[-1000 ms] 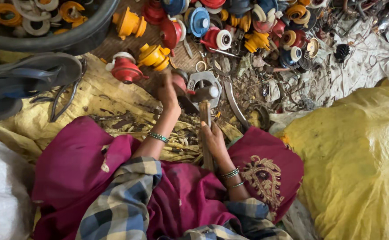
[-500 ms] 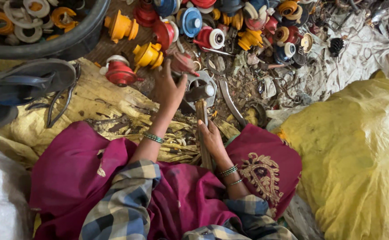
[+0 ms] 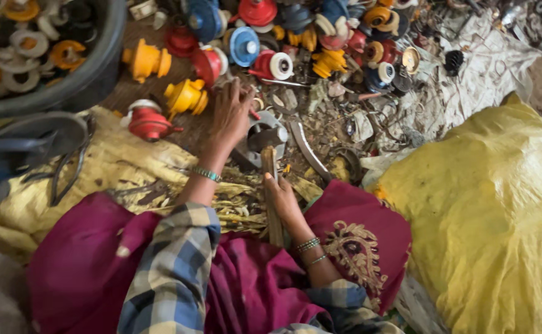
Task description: The person sits on the floor and uses a hammer to strike a red plastic component held in a metal vise. They repeatedly hit the part to separate its pieces, then remove the separated components from the vise.
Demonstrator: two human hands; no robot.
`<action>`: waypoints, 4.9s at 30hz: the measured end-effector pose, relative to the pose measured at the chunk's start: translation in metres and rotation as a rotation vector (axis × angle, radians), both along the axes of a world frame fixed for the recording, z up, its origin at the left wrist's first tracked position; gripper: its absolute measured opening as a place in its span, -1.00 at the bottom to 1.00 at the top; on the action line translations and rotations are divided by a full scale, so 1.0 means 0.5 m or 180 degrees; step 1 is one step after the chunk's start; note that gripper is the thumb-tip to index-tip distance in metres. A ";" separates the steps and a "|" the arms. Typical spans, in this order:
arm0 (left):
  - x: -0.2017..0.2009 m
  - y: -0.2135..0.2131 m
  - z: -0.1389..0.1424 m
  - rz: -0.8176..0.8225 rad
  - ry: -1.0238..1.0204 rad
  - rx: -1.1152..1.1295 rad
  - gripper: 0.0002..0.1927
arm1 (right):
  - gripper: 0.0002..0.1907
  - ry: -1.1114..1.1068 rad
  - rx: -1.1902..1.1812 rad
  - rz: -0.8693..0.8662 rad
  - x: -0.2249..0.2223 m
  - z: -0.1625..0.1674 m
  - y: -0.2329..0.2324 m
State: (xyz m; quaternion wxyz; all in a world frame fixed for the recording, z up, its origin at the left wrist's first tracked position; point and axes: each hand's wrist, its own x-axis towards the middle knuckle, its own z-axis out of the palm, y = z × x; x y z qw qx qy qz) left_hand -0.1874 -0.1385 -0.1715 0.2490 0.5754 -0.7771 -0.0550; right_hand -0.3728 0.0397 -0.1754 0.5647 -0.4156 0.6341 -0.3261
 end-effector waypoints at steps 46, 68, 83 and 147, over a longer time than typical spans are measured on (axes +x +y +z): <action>-0.019 0.140 -0.057 0.0733 0.4220 0.0145 -0.56 | -0.57 -0.0562 0.0829 -0.0378 0.015 0.027 -0.032; -0.057 0.154 -0.094 0.1652 0.5579 0.0830 -0.57 | -0.60 -0.0664 0.0935 -0.0400 0.012 0.043 -0.025; -0.023 0.116 -0.098 0.1865 0.4416 0.0907 -0.44 | -0.72 -0.0640 0.0856 -0.0367 0.007 0.060 -0.021; -0.006 0.074 -0.115 0.2304 0.3764 0.0482 -0.29 | -0.74 0.0879 -0.0850 0.0093 0.043 0.218 0.021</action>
